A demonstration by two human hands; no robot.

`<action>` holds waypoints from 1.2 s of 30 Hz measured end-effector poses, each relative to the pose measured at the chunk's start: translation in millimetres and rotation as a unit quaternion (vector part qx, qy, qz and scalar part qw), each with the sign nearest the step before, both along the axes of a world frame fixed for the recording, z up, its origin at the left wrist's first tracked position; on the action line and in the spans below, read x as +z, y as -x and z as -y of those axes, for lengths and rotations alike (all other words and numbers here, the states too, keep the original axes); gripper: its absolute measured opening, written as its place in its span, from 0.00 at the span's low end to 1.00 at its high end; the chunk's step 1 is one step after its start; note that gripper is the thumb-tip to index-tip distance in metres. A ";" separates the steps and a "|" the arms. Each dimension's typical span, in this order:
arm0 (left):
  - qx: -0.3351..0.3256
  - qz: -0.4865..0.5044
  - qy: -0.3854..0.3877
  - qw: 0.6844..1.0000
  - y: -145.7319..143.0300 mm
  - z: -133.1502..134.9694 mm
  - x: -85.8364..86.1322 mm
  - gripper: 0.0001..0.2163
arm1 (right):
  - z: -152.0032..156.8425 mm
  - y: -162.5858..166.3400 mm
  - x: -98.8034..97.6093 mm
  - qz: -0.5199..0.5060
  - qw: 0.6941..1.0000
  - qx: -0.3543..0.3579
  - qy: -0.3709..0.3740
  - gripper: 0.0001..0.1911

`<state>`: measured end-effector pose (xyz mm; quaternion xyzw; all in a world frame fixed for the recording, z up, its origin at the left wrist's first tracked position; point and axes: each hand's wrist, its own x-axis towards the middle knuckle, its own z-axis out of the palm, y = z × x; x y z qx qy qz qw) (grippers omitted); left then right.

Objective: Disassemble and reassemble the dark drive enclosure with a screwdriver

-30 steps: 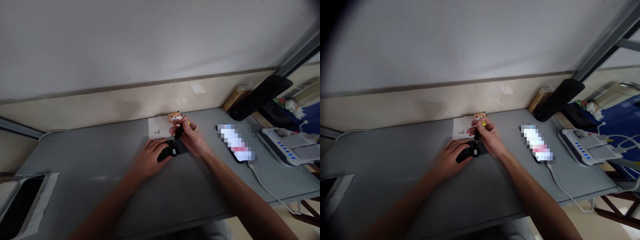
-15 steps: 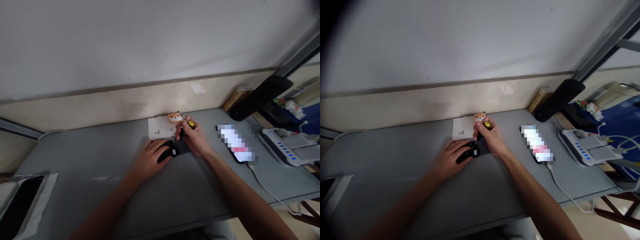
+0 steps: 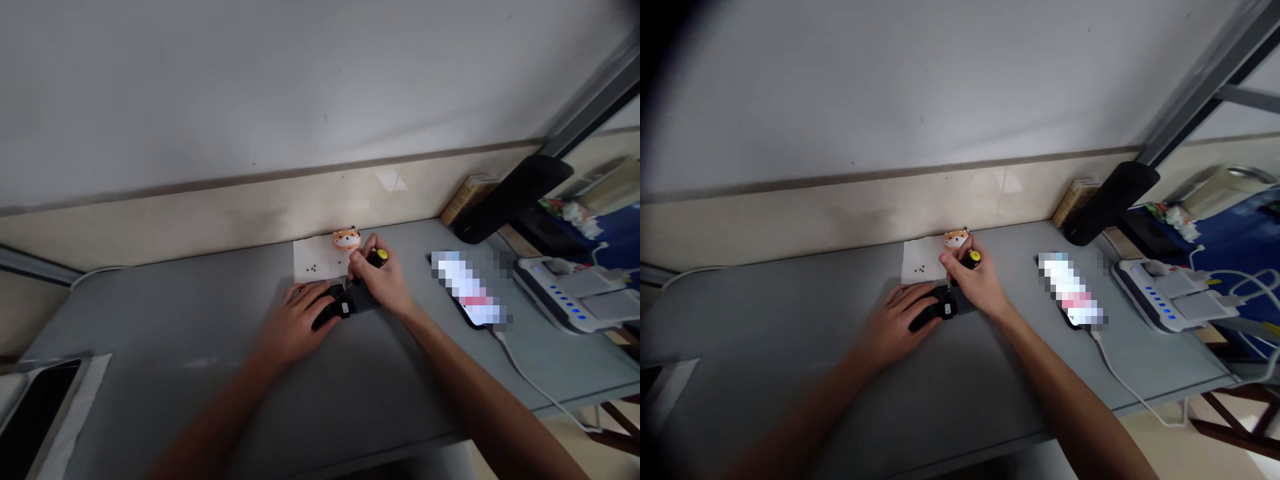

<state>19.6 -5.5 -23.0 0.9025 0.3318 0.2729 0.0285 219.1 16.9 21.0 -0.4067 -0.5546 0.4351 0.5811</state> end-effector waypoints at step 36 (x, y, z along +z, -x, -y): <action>0.116 0.215 0.077 0.967 7.4 -16.0 -10.4 0.07 | -2.4 1.9 -0.6 0.040 0.992 -0.120 0.019 0.22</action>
